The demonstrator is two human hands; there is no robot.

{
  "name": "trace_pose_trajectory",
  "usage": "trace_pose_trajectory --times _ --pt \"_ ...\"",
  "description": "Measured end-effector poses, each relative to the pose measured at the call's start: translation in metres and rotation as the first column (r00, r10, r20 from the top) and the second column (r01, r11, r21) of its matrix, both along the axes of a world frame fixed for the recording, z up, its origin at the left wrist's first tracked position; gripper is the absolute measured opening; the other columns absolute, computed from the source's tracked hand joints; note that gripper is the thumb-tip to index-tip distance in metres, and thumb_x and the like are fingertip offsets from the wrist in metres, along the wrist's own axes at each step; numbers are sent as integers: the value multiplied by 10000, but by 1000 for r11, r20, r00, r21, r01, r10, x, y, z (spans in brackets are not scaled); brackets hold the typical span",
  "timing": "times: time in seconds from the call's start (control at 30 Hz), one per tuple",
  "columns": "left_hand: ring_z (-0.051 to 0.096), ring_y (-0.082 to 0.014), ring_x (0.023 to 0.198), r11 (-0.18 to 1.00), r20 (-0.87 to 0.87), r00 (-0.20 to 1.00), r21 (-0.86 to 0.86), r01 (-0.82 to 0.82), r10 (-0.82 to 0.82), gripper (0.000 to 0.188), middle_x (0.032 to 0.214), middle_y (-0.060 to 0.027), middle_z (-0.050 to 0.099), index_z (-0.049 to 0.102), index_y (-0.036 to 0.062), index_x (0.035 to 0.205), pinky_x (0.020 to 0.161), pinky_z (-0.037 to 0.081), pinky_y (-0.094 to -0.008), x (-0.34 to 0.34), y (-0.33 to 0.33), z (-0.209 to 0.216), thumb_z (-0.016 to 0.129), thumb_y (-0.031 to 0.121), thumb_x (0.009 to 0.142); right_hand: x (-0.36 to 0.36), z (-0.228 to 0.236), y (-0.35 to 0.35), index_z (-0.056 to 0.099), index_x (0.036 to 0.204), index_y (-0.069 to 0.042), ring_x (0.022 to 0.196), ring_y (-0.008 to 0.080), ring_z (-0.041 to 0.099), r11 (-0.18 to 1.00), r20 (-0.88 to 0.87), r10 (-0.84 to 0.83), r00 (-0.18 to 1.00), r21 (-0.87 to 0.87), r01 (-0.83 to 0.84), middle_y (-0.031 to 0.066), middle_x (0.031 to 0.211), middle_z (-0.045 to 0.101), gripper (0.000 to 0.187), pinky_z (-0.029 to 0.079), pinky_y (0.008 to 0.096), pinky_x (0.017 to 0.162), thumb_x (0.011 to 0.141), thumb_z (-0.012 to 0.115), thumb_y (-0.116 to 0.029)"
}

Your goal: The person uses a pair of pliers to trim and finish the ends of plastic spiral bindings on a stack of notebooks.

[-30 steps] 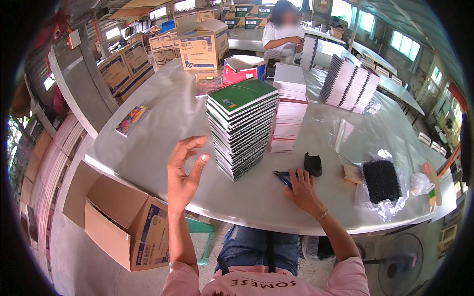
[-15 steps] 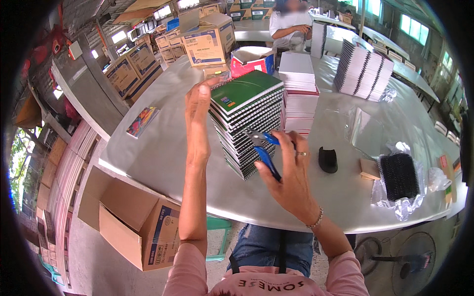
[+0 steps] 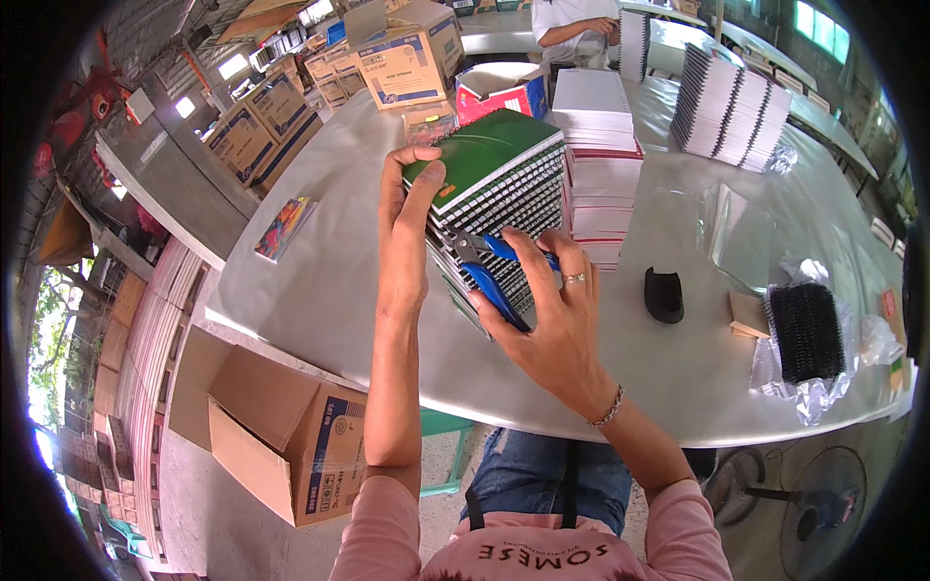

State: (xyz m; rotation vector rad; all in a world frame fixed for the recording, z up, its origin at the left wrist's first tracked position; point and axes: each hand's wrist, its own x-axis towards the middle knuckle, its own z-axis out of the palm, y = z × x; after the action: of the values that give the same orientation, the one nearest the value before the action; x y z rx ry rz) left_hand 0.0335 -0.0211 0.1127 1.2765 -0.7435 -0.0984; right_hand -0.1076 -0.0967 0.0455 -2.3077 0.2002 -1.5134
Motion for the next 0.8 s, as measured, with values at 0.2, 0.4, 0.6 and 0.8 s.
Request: trace_pose_trajectory --times 0.2,0.4,0.6,0.8 --pt "520 -115 1031 1000 -11 1000 20 3 -3 234 1087 1 557 577 136 1163 949 360 -253 -2 2 3 555 298 996 -3 6 -1 614 1265 -73 959 256 614 872 -45 306 951 414 -261 127 1093 592 505 506 382 779 861 767 -332" --pt "544 -121 1006 1000 15 1000 -4 18 -18 199 1127 -43 595 571 95 1150 876 425 -263 3 2 1 577 209 987 -23 28 2 585 1201 -39 911 276 615 413 11 683 730 819 -399 158 1018 594 409 510 386 756 932 704 -323" --pt "542 -115 968 1000 8 1000 4 -19 19 189 1077 -35 584 570 110 1133 829 425 -254 3 2 0 577 227 986 -11 3 11 582 1298 -63 983 317 575 997 -22 60 998 48 -59 165 1129 559 557 458 434 856 826 787 -276" --pt "544 -95 879 1000 -26 1000 -9 -10 10 214 977 -38 588 563 111 1144 752 416 -242 0 2 2 584 247 981 0 -7 6 592 1288 -60 927 304 601 1000 30 -9 1000 -18 9 143 1092 590 575 473 405 825 807 798 -299"
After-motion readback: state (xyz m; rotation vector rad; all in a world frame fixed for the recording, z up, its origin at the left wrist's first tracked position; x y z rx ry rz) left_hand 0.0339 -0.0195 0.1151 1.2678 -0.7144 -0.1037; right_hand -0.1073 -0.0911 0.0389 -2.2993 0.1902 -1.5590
